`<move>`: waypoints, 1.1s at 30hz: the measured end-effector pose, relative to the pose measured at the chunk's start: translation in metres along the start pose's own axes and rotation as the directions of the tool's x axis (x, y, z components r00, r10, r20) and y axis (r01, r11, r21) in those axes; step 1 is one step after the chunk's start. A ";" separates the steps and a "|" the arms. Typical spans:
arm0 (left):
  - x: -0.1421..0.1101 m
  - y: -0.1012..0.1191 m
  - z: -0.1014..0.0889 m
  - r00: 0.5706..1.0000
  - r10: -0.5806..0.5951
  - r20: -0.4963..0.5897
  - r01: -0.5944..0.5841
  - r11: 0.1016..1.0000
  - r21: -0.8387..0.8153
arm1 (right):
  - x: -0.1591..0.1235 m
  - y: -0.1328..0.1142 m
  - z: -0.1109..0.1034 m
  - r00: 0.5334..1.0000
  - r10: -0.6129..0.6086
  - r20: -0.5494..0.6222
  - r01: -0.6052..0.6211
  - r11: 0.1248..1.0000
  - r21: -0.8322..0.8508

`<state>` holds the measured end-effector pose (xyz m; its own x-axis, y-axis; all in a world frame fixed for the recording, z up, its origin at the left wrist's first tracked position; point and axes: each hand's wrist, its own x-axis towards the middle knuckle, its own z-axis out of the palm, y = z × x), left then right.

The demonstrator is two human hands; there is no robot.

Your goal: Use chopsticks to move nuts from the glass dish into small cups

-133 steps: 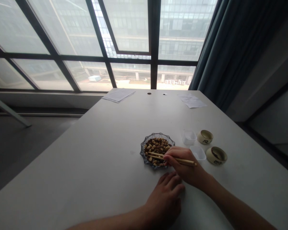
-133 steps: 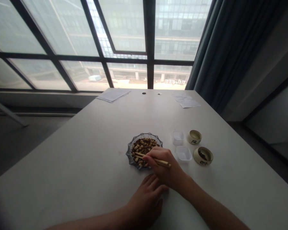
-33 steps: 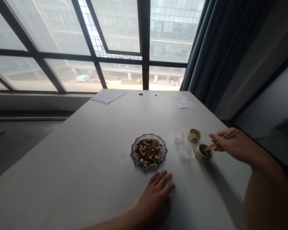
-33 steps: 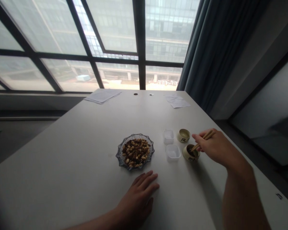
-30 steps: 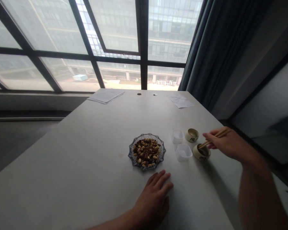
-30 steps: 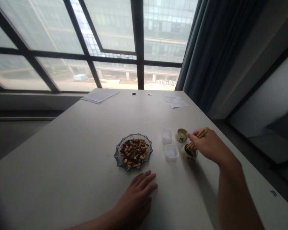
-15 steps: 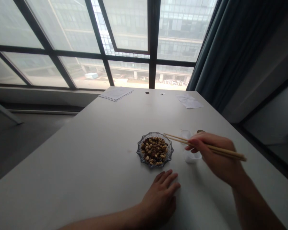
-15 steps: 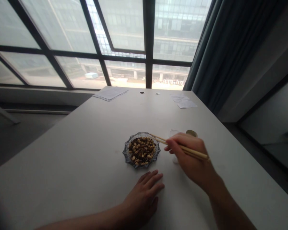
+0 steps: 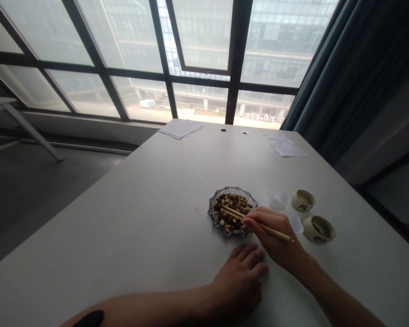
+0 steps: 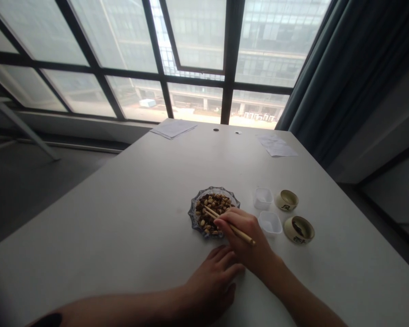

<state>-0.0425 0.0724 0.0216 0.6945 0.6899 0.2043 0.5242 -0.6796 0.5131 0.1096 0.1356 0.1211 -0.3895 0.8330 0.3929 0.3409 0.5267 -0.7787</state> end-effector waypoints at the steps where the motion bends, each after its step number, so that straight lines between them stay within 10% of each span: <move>1: 0.000 0.000 0.000 1.000 -0.002 0.003 0.002 1.000 0.002 | 0.000 0.001 0.001 1.000 0.004 0.002 -0.004 1.000 -0.001; 33: 0.001 -0.002 0.000 0.999 0.024 -0.025 -0.024 1.000 -0.013 | -0.002 0.009 0.014 0.999 0.038 0.017 -0.038 0.999 0.003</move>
<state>-0.0430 0.0745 0.0209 0.6940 0.6797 0.2375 0.5007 -0.6927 0.5191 0.1015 0.1362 0.1063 -0.3903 0.8497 0.3545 0.3534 0.4938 -0.7945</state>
